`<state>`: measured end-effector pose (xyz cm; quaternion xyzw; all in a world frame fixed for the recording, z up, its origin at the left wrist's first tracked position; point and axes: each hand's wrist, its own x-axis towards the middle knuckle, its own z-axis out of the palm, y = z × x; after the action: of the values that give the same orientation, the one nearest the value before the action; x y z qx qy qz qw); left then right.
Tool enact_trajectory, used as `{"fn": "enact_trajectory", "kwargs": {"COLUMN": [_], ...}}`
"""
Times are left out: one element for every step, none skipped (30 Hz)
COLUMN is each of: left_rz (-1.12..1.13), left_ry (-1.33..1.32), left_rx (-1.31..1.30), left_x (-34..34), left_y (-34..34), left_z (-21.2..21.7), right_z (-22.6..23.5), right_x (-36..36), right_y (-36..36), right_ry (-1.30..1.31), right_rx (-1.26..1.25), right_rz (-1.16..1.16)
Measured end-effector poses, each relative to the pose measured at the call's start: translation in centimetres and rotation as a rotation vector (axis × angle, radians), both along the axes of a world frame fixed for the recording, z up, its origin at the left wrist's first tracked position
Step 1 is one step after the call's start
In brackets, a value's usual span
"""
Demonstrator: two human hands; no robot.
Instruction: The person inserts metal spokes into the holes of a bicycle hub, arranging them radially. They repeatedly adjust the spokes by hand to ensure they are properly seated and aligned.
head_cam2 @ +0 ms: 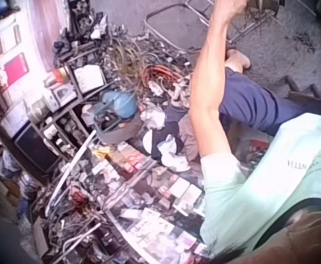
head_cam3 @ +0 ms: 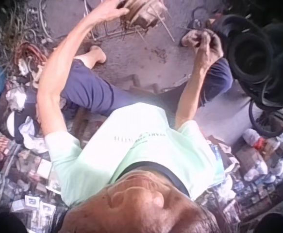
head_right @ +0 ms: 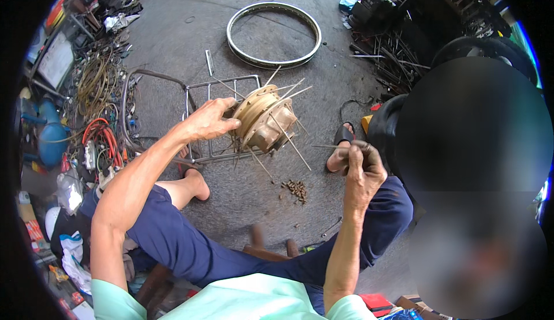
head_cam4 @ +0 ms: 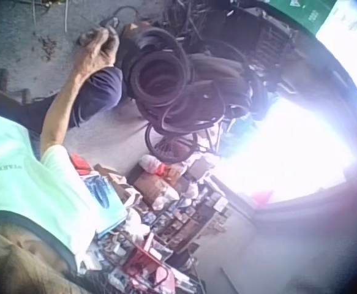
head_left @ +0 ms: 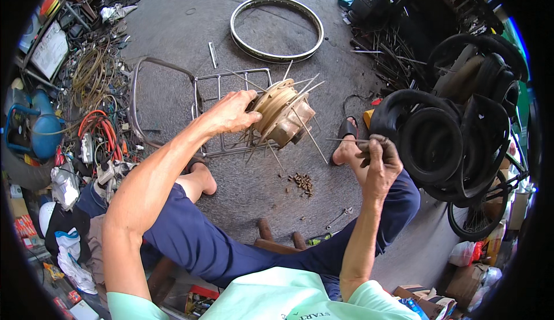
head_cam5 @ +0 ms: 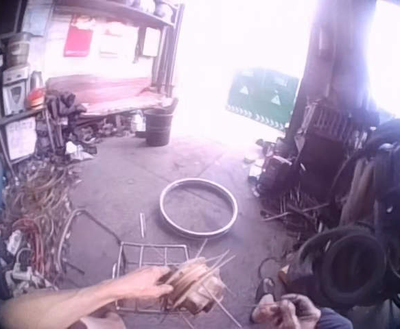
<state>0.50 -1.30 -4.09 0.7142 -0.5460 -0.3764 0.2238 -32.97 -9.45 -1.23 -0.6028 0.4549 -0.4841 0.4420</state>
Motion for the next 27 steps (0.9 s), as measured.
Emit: {"fn": "enact_trajectory", "kwargs": {"left_rz": [0.002,0.012,0.016,0.017,0.015,0.010,0.008,0.007,-0.001,0.001,0.005,0.002,-0.003,0.002,0.009,0.016,0.017,0.014,0.011,0.006,0.015,0.014,0.011,0.010,0.000,-0.009,-0.010], "left_ry": [0.003,-0.007,-0.011,-0.020,-0.020,-0.027,-0.040,-0.054,-0.076,-0.092,-0.108,-0.119,-0.104,-0.095,-0.093,-0.090,-0.100,-0.089,-0.077,-0.064,-0.071,-0.081,-0.091,-0.101,-0.114,-0.125,-0.141], "left_rx": [0.005,-0.006,-0.018,-0.032,-0.061,-0.053,-0.042,-0.031,-0.085,-0.089,-0.091,-0.099,-0.110,-0.100,-0.082,-0.063,-0.103,-0.098,-0.095,-0.092,-0.077,-0.058,-0.040,-0.020,-0.023,-0.026,-0.028], "left_x": [0.2,0.2,0.0,0.1,0.4,0.3,0.1,0.0,-0.1,-0.2,-0.3,-0.5,-0.8,-1.2,-1.2,-1.2,-1.1,-1.1,-1.0,-0.9,-0.8,-0.8,-0.7,-0.7,-0.7,-0.7,-0.6], "left_y": [0.0,0.1,0.0,0.0,-0.1,-0.3,-0.5,-0.6,-0.4,-0.4,-0.3,-0.5,-0.5,-0.6,-0.5,-0.3,-0.2,-0.1,0.0,0.0,0.1,-0.1,-0.2,-0.3,-0.4,-0.5,-0.5], "left_z": [0.1,0.2,0.4,0.7,0.4,0.6,1.1,1.4,1.1,0.8,0.5,0.2,0.4,0.6,0.8,0.8,0.5,0.7,0.9,0.9,0.8,0.7,0.6,0.7,0.7,0.8,1.0], "right_z": [1.6,3.1,4.4,5.9,7.4,8.8,9.2,9.6,10.2,10.2,10.0,9.9,9.4,8.4,7.0,6.0,4.9,4.2,3.6,3.1,2.9,2.9,3.1,3.1,3.0,3.0,3.3], "right_x": [0.7,1.5,2.2,2.9,3.7,4.6,5.2,5.8,6.7,7.7,8.6,9.4,10.0,10.6,10.9,11.3,11.7,12.0,12.2,12.5,12.7,12.8,12.9,13.0,12.7,12.3,12.1], "right_y": [-0.3,-0.6,-1.2,-1.7,-2.3,-2.6,-3.4,-4.2,-4.2,-4.5,-4.9,-5.3,-5.7,-6.7,-7.6,-8.0,-8.0,-8.0,-8.0,-8.0,-7.8,-7.6,-7.5,-7.4,-7.7,-7.9,-8.1], "right_ry": [0.063,0.126,0.144,0.158,0.274,0.354,0.396,0.437,0.467,0.400,0.332,0.272,0.252,0.257,0.362,0.468,0.431,0.463,0.491,0.521,0.560,0.488,0.418,0.346,0.323,0.257,0.199], "right_rx": [-0.041,-0.082,-0.127,-0.172,-0.278,-0.284,-0.372,-0.459,-0.458,-0.452,-0.445,-0.441,-0.442,-0.436,-0.493,-0.547,-0.542,-0.542,-0.576,-0.610,-0.600,-0.535,-0.469,-0.402,-0.377,-0.335,-0.314], "right_rz": [0.023,0.046,0.127,0.205,0.278,0.276,0.303,0.331,0.347,0.365,0.383,0.396,0.373,0.353,0.290,0.225,0.203,0.214,0.228,0.242,0.276,0.304,0.330,0.355,0.332,0.294,0.265]}}
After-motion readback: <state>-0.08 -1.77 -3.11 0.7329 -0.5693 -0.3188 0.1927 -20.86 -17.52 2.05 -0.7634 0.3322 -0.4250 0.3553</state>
